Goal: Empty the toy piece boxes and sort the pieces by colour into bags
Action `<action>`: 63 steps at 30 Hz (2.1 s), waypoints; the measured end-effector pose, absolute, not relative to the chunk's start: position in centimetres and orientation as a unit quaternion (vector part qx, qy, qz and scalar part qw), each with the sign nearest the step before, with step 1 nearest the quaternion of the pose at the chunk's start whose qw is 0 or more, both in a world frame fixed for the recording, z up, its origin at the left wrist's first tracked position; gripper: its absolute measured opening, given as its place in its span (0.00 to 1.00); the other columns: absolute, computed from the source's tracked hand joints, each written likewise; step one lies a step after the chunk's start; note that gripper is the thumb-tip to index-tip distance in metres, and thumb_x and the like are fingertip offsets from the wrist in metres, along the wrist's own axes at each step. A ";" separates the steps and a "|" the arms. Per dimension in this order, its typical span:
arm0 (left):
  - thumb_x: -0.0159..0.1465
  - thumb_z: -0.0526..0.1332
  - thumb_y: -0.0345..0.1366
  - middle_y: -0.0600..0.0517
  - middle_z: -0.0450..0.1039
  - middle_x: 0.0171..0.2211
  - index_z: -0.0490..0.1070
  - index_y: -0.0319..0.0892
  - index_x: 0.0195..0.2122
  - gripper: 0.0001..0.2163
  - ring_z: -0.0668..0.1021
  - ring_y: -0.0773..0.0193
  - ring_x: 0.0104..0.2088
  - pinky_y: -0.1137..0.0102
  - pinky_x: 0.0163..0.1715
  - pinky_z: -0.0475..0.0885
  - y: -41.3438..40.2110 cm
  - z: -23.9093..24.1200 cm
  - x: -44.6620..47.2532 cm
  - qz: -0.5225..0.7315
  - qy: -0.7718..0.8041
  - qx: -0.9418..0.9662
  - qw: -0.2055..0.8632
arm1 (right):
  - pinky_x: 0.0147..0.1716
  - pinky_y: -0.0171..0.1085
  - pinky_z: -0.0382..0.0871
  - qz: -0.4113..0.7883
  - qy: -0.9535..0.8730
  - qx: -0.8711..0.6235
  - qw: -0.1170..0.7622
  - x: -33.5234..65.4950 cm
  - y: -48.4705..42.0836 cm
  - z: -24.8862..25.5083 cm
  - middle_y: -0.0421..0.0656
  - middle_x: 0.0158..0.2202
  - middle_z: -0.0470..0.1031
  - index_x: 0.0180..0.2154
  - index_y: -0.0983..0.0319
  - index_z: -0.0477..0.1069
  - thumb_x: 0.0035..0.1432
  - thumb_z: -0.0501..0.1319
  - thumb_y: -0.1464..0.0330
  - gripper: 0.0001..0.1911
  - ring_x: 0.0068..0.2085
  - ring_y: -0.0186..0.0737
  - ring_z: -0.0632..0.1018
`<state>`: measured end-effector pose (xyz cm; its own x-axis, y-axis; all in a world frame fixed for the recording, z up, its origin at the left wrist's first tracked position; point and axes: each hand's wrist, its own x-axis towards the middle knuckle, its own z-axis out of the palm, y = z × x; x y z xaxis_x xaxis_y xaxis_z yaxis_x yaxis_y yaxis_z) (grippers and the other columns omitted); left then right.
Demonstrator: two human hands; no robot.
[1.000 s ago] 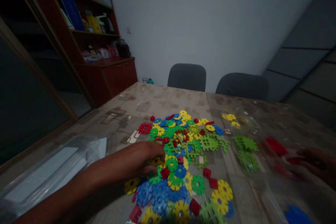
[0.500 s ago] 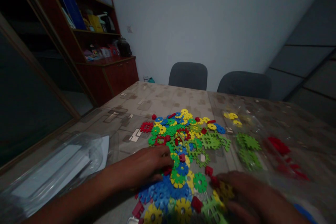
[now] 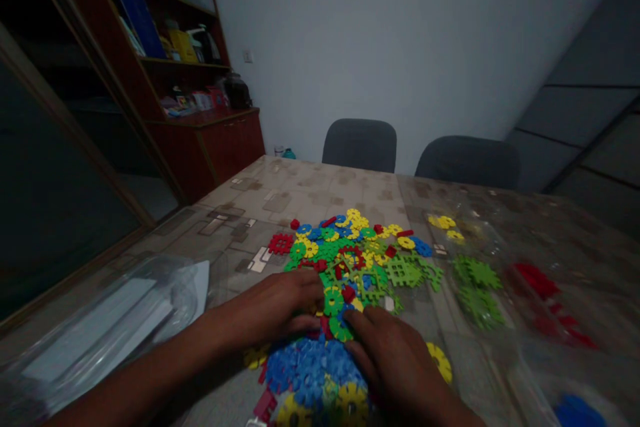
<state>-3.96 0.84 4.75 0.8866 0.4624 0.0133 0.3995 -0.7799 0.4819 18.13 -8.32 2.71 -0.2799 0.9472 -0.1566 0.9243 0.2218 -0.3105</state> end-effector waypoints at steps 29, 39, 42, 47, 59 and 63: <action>0.70 0.56 0.28 0.50 0.76 0.33 0.73 0.43 0.39 0.07 0.77 0.60 0.35 0.70 0.32 0.67 0.9 3.1 -2.5 0.082 0.263 0.956 0.099 | 0.34 0.38 0.64 0.176 -0.758 -0.619 0.109 21.6 -7.5 4.0 0.45 0.32 0.78 0.32 0.60 0.70 0.68 0.50 0.68 0.14 0.33 0.43 0.77; 0.68 0.54 0.27 0.50 0.79 0.36 0.74 0.43 0.40 0.09 0.79 0.60 0.36 0.70 0.37 0.70 0.4 4.0 -3.2 0.094 0.247 0.936 0.233 | 0.47 0.44 0.68 0.196 -0.771 -0.595 0.111 19.4 -8.2 2.7 0.48 0.46 0.74 0.47 0.59 0.72 0.64 0.57 0.69 0.10 0.48 0.49 0.74; 0.68 0.56 0.27 0.50 0.78 0.34 0.74 0.42 0.37 0.08 0.79 0.61 0.35 0.72 0.37 0.70 0.2 4.5 -3.3 0.053 0.215 0.937 0.270 | 0.49 0.46 0.67 0.214 -0.766 -0.597 0.103 18.3 -8.4 2.2 0.49 0.49 0.73 0.50 0.60 0.72 0.64 0.60 0.67 0.13 0.51 0.51 0.74; 0.68 0.56 0.27 0.51 0.78 0.37 0.74 0.45 0.40 0.09 0.79 0.61 0.37 0.70 0.39 0.71 0.0 4.4 -3.4 0.057 0.194 0.937 0.283 | 0.47 0.43 0.66 0.237 -0.748 -0.600 0.155 18.3 -8.2 1.7 0.49 0.47 0.74 0.47 0.62 0.69 0.58 0.64 0.71 0.15 0.49 0.48 0.74; 0.60 0.60 0.20 0.50 0.77 0.46 0.74 0.47 0.49 0.19 0.77 0.58 0.48 0.65 0.51 0.69 -0.1 5.4 -3.9 0.023 0.197 0.921 0.335 | 0.30 0.34 0.59 0.313 -0.755 -0.571 0.074 23.8 -7.4 4.6 0.39 0.31 0.75 0.31 0.60 0.70 0.50 0.60 0.80 0.09 0.32 0.37 0.73; 0.60 0.62 0.21 0.51 0.76 0.47 0.74 0.48 0.50 0.20 0.76 0.58 0.49 0.66 0.51 0.68 -0.1 5.3 -4.0 0.015 0.200 0.918 0.343 | 0.41 0.39 0.65 0.300 -0.767 -0.564 0.058 24.1 -8.1 2.7 0.43 0.44 0.78 0.43 0.58 0.75 0.48 0.63 0.79 0.20 0.43 0.44 0.76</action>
<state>-4.02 -0.11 5.26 0.9195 0.3775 -0.1093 0.3568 -0.6851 0.6351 24.11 -8.12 2.72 -0.3578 0.9000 -0.2492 0.8305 0.1847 -0.5254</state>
